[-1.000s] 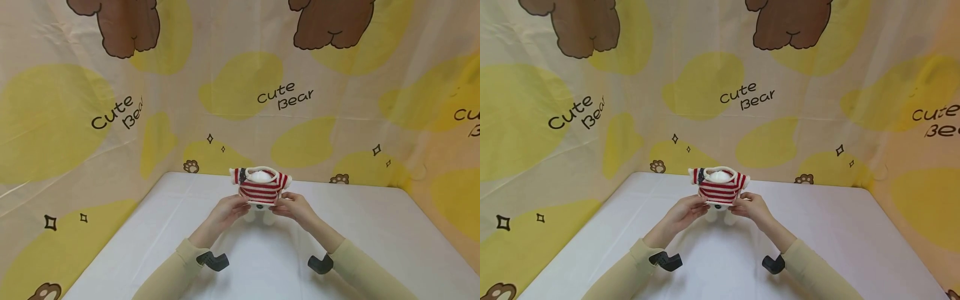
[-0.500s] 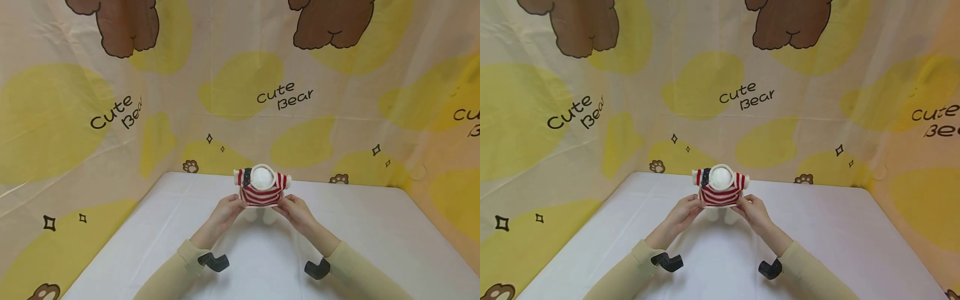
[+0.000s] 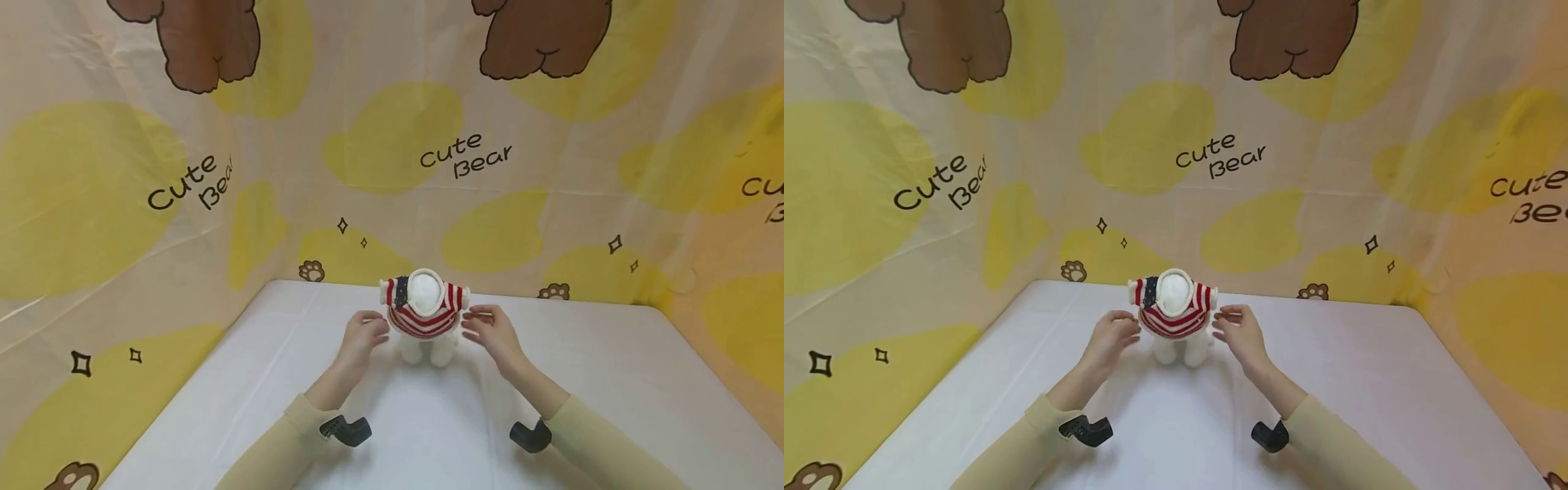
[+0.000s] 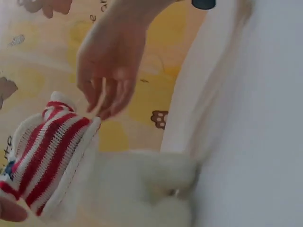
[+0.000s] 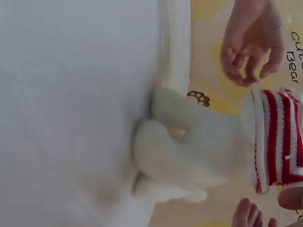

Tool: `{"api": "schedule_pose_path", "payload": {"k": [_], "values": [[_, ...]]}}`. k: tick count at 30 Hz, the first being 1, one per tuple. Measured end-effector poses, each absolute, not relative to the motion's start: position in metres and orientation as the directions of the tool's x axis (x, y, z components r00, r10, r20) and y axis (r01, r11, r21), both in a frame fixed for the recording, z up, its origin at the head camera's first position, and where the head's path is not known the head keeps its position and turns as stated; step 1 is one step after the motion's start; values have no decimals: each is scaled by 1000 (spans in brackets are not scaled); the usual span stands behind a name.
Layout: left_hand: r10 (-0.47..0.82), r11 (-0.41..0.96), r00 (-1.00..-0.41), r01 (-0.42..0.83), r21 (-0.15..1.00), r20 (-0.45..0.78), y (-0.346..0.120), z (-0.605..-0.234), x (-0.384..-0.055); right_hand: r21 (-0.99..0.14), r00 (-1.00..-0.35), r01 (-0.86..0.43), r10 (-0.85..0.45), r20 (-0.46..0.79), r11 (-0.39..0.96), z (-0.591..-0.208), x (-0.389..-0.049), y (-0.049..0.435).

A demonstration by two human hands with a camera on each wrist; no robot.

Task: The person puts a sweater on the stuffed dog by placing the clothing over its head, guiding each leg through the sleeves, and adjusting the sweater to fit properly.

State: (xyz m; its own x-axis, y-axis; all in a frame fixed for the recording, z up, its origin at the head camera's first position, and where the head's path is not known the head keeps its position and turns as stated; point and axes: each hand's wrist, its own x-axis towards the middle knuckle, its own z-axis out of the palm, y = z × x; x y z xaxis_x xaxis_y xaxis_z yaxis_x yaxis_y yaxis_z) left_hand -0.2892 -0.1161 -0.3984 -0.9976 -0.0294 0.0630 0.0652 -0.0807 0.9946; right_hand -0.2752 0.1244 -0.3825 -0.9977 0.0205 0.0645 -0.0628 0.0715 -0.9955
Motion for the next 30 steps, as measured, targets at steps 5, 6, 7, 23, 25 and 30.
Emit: {"api": "schedule_pose_path", "payload": {"k": [5,6,7,23,25,30], "values": [[-118,332,-711,629,703,693,-111,-366,-283,-795,-848,-452,79,523,405,-357,-278,129],[-56,388,-635,698,602,771,-109,-359,-283,-741,-808,-514,46,588,433,-349,-277,127],[12,424,-576,743,518,817,-105,-353,-284,-691,-771,-568,4,636,447,-344,-278,125],[207,596,-749,607,526,630,-90,-352,-304,-554,-853,-502,-274,445,664,-343,-306,106],[209,587,-770,591,553,602,-91,-353,-304,-571,-862,-488,-262,434,660,-343,-306,107],[192,566,-836,522,638,514,-93,-357,-307,-639,-895,-438,-240,376,632,-345,-308,108]]}}
